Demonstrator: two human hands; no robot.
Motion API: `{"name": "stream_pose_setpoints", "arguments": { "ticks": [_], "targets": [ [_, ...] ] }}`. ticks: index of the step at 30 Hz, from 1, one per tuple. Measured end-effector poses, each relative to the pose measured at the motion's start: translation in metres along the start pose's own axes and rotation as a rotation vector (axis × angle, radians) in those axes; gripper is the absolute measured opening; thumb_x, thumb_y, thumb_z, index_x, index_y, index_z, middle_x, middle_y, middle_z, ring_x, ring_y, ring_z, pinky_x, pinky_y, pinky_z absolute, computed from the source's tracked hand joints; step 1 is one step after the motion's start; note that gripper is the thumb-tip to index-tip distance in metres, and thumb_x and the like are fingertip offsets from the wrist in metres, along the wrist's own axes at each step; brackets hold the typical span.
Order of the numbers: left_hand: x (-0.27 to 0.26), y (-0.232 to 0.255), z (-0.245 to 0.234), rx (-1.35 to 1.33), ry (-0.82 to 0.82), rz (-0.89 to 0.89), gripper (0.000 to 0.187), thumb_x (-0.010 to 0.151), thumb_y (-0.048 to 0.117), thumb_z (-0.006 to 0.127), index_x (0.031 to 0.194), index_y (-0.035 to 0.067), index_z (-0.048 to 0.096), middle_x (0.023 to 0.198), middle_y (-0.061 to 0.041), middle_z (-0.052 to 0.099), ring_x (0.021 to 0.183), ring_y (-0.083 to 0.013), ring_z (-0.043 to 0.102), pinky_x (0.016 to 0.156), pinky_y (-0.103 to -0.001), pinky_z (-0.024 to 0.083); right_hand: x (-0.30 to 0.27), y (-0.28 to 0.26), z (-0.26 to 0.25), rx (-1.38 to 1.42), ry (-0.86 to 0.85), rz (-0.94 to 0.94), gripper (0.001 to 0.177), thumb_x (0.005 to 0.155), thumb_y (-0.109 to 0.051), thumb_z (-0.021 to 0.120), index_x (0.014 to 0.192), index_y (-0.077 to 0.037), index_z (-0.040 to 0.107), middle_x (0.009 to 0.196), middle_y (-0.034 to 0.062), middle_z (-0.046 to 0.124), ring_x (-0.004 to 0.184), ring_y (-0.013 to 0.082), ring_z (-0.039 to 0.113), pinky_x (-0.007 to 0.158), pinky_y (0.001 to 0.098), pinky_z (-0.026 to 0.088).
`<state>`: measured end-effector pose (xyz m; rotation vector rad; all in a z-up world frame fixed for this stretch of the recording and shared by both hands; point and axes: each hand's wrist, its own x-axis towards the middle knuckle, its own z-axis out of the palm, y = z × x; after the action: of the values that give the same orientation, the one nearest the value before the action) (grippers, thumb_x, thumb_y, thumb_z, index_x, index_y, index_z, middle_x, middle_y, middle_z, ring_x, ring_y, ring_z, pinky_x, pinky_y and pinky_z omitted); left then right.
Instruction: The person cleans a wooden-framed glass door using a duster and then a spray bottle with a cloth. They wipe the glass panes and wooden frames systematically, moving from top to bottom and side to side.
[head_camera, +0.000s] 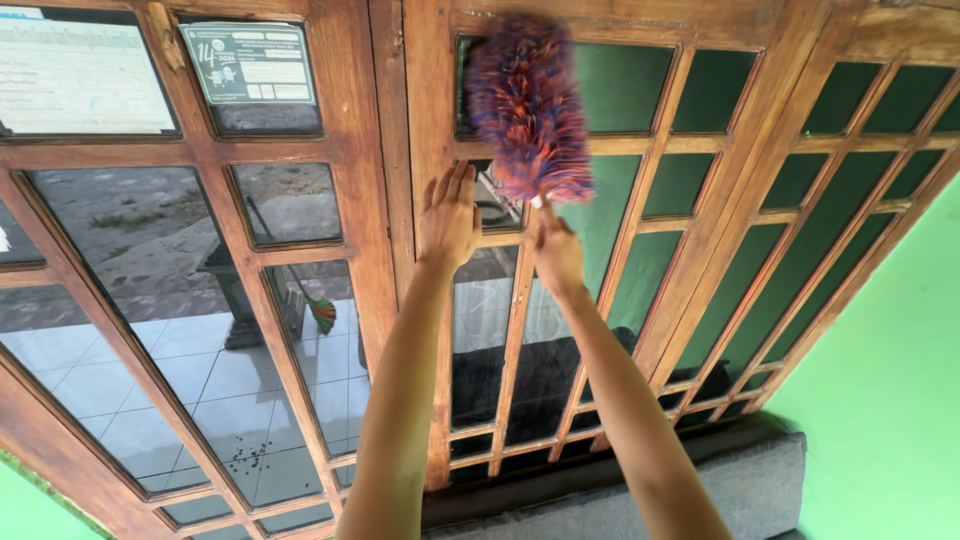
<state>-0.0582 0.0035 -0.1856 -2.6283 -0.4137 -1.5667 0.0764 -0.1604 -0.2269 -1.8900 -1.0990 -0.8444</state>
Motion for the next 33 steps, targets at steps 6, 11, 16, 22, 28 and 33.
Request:
{"name": "stream_pose_setpoints", "arguments": {
  "ticks": [6, 11, 16, 22, 28, 33],
  "targets": [
    [-0.010, -0.001, 0.011, 0.061, -0.031, 0.010, 0.065, 0.090, 0.015, 0.062, 0.151, 0.000, 0.045, 0.159, -0.012, 0.045, 0.146, -0.0241, 0.041, 0.123, -0.047, 0.030, -0.032, 0.044, -0.071, -0.375, -0.317, 0.038, 0.069, 0.096, 0.001, 0.054, 0.159, -0.023, 0.039, 0.103, 0.0171, 0.070, 0.064, 0.0251, 0.070, 0.049, 0.0382, 0.059],
    [-0.016, 0.003, 0.012, 0.029, -0.053, -0.006, 0.065, 0.087, 0.014, 0.061, 0.149, 0.001, 0.046, 0.158, -0.011, 0.047, 0.146, -0.0248, 0.042, 0.122, -0.047, 0.030, -0.034, 0.049, -0.071, -0.488, -0.241, -0.066, 0.072, 0.092, -0.001, 0.056, 0.159, -0.023, 0.042, 0.100, 0.0173, 0.070, 0.067, 0.0298, 0.071, 0.057, 0.0414, 0.059],
    [-0.020, 0.008, 0.022, 0.022, -0.025, -0.004, 0.060, 0.090, 0.014, 0.060, 0.148, 0.002, 0.048, 0.157, -0.011, 0.048, 0.147, -0.0248, 0.043, 0.124, -0.046, 0.031, -0.049, 0.070, -0.086, -0.242, -0.178, -0.095, 0.071, 0.088, -0.005, 0.057, 0.155, -0.023, 0.044, 0.100, 0.0197, 0.071, 0.068, 0.0334, 0.071, 0.054, 0.0449, 0.059],
    [-0.022, 0.008, 0.024, 0.004, -0.004, 0.008, 0.059, 0.086, 0.014, 0.062, 0.142, 0.000, 0.051, 0.156, -0.013, 0.049, 0.147, -0.0264, 0.044, 0.124, -0.046, 0.032, -0.059, 0.036, -0.062, -0.391, -0.178, -0.135, 0.071, 0.091, -0.003, 0.059, 0.157, -0.021, 0.041, 0.096, 0.0178, 0.069, 0.063, 0.0349, 0.069, 0.055, 0.0469, 0.058],
    [-0.018, 0.015, 0.020, -0.009, -0.001, 0.025, 0.060, 0.085, 0.013, 0.063, 0.143, -0.001, 0.051, 0.155, -0.015, 0.048, 0.147, -0.0287, 0.043, 0.123, -0.047, 0.033, -0.020, 0.037, -0.024, -0.285, 0.128, -0.012, 0.073, 0.094, -0.001, 0.060, 0.160, -0.022, 0.040, 0.097, 0.0159, 0.070, 0.069, 0.0350, 0.070, 0.060, 0.0446, 0.057],
    [-0.012, 0.023, 0.019, -0.029, 0.005, 0.100, 0.063, 0.085, 0.013, 0.061, 0.145, -0.001, 0.049, 0.157, -0.013, 0.047, 0.146, -0.0278, 0.043, 0.121, -0.047, 0.032, 0.010, 0.086, 0.004, -0.050, 0.494, 0.114, 0.072, 0.096, 0.004, 0.057, 0.161, -0.018, 0.037, 0.097, 0.0217, 0.068, 0.076, 0.0357, 0.070, 0.063, 0.0414, 0.056]
  ]
}}
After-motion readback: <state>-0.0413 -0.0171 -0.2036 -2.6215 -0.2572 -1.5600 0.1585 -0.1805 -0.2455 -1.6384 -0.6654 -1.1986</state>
